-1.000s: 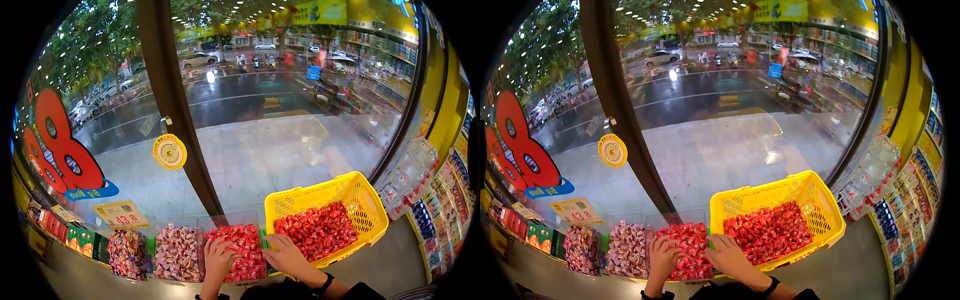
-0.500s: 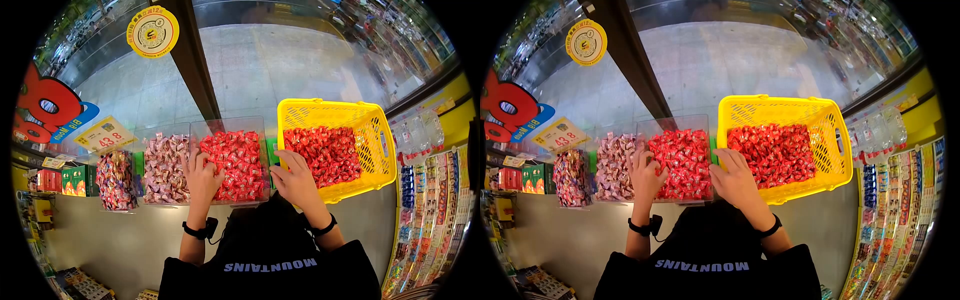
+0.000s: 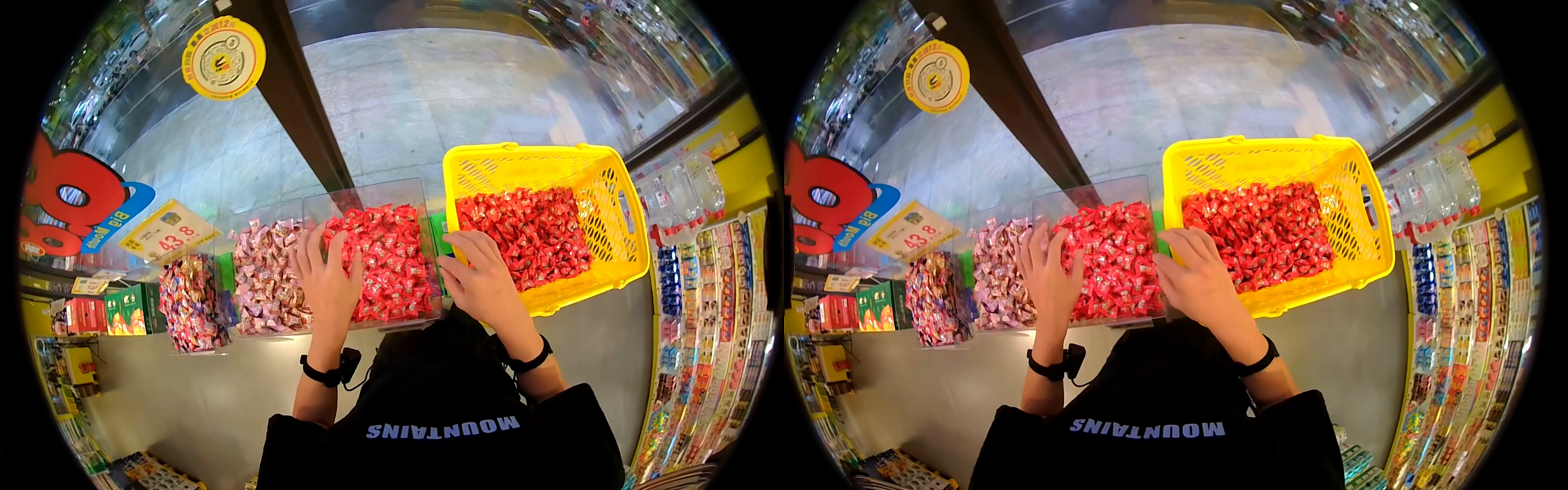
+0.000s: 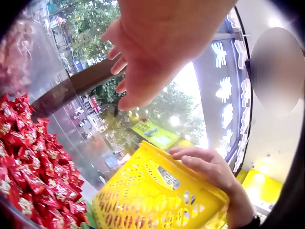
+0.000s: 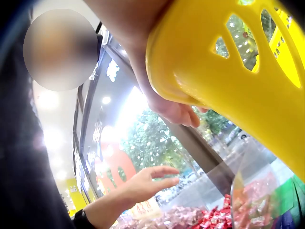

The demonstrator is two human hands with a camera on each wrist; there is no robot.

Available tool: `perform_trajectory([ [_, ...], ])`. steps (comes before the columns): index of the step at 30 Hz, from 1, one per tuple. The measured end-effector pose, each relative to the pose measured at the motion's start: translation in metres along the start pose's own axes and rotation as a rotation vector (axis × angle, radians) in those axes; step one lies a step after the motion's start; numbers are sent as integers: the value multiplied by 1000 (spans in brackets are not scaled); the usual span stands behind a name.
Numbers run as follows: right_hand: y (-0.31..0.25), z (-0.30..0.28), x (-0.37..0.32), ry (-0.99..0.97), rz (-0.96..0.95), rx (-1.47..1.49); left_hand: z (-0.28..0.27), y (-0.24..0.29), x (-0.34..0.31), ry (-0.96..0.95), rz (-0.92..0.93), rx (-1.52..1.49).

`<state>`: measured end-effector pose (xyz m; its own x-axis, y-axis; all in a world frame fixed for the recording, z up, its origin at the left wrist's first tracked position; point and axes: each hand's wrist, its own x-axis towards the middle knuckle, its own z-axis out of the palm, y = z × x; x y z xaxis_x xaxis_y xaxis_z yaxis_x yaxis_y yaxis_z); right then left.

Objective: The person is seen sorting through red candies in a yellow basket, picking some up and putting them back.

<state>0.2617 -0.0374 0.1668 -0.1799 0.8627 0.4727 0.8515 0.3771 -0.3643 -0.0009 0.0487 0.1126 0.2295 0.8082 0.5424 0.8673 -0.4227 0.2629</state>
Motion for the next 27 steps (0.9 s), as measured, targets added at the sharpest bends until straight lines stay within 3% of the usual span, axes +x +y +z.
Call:
perform_trajectory([
  [7,-4,-26,-5,-3,-19,11,-27,78,36,-115,241,-343],
  [14,36,-88,-40,63,65,-62,-36,152,50,-279,418,-437],
  [27,158,-179,-106,-24,22,7,-6,294,59,-400,402,-278],
])
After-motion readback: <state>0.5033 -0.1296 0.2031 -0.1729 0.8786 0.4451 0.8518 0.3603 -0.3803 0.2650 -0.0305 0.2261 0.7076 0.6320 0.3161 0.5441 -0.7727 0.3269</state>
